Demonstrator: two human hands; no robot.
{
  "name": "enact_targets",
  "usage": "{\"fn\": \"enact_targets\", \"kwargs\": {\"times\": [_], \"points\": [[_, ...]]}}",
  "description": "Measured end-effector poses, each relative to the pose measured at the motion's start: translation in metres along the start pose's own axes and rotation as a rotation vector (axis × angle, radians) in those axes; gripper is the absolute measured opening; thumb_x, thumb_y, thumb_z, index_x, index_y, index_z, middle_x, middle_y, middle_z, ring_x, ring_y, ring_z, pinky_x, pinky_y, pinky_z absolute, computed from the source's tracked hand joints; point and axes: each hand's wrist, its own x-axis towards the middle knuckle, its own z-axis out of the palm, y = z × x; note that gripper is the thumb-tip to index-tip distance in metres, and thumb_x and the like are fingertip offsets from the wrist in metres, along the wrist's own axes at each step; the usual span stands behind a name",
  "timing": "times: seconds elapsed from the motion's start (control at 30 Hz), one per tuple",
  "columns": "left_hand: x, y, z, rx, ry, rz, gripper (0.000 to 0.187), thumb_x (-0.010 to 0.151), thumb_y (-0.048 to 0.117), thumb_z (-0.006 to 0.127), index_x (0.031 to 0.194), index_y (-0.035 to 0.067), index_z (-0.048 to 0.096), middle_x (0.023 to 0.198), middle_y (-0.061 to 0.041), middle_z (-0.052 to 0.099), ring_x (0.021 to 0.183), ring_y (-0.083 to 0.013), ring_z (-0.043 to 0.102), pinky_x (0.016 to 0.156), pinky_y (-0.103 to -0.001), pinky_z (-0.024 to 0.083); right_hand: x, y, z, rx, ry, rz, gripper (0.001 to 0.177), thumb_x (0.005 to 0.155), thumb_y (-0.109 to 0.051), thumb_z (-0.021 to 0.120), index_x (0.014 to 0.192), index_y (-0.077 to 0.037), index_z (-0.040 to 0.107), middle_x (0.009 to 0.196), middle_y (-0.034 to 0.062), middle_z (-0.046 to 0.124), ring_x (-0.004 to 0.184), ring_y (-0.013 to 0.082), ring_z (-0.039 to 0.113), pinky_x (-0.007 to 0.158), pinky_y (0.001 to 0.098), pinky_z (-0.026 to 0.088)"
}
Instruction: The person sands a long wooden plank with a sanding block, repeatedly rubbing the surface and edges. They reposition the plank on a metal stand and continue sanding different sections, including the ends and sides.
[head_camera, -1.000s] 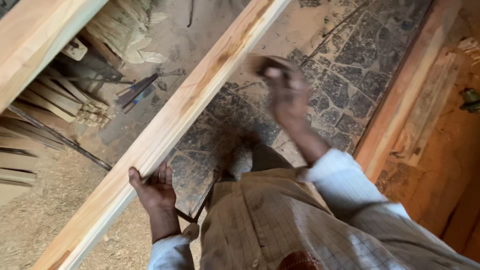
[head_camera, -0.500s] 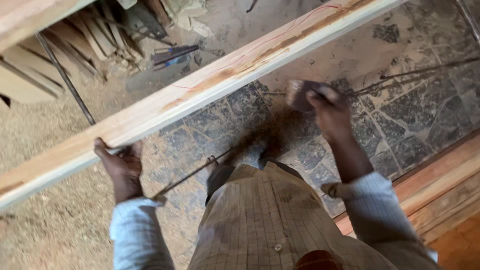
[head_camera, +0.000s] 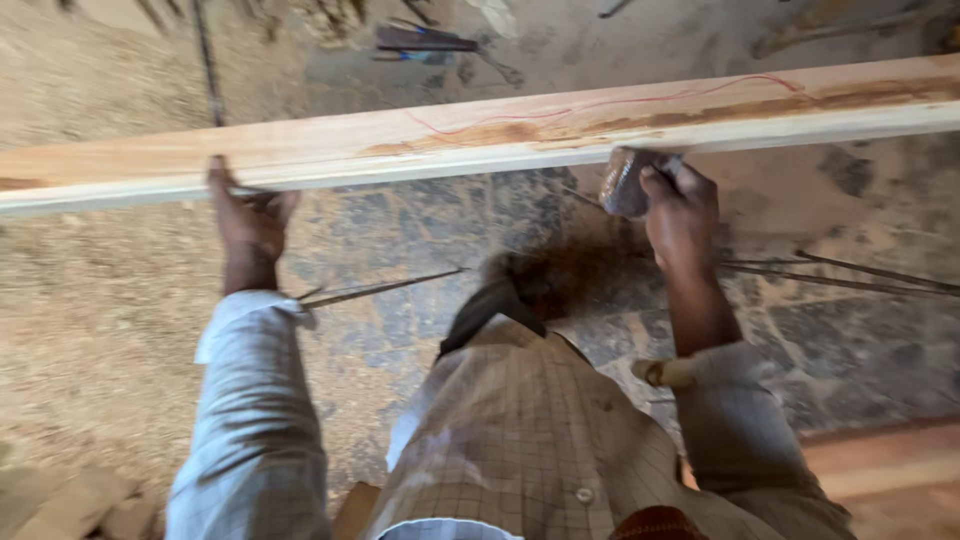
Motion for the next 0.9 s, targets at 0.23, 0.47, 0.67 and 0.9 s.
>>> {"fn": "enact_targets", "kwargs": {"times": [0.23,0.47,0.67,0.9], "points": [[-0.015,0.007,-0.001,0.063,0.031,0.004,0.094,0.098,0.074,0.055,0.157,0.005,0.029,0.150,-0.033,0.043,0.136,-0.0427,0.049,0.109,-0.052,0.059,0.027,-0.029,-0.013,-0.464,0.038,-0.079,0.025,0.093,-0.021,0.071,0.107,0.000,0.074,0.090,0.0143,0.075,0.079,0.0174,0.067,0.076,0.0328,0.050],[-0.010,0.007,0.000,0.053,0.014,-0.012,0.091,0.086,0.073,0.056,0.151,0.014,0.034,0.145,-0.025,0.047,0.133,-0.0400,0.055,0.100,-0.051,0.059,0.033,-0.043,0.001,-0.487,-0.026,-0.116,0.025,0.095,-0.020,0.070,0.110,0.000,0.075,0.092,0.0115,0.075,0.082,0.0199,0.067,0.077,0.0373,0.052],[-0.007,0.000,-0.004,0.059,-0.024,-0.026,0.089,0.089,0.074,0.058,0.151,0.013,0.039,0.147,-0.023,0.051,0.132,-0.0360,0.059,0.101,-0.050,0.059,0.019,-0.049,0.034,-0.610,-0.002,0.027,0.019,0.097,-0.017,0.068,0.104,-0.001,0.076,0.079,0.0149,0.072,0.071,0.0243,0.067,0.072,0.0406,0.051],[0.003,-0.007,-0.014,0.012,0.039,-0.053,0.092,0.091,0.071,0.065,0.150,0.004,0.043,0.140,-0.028,0.058,0.123,-0.0385,0.066,0.095,-0.047,0.065,-0.025,-0.051,0.174,-0.341,-0.234,-0.275,0.015,0.110,-0.019,0.060,0.113,-0.006,0.067,0.089,0.0086,0.075,0.075,0.0143,0.075,0.067,0.0297,0.061]]}}
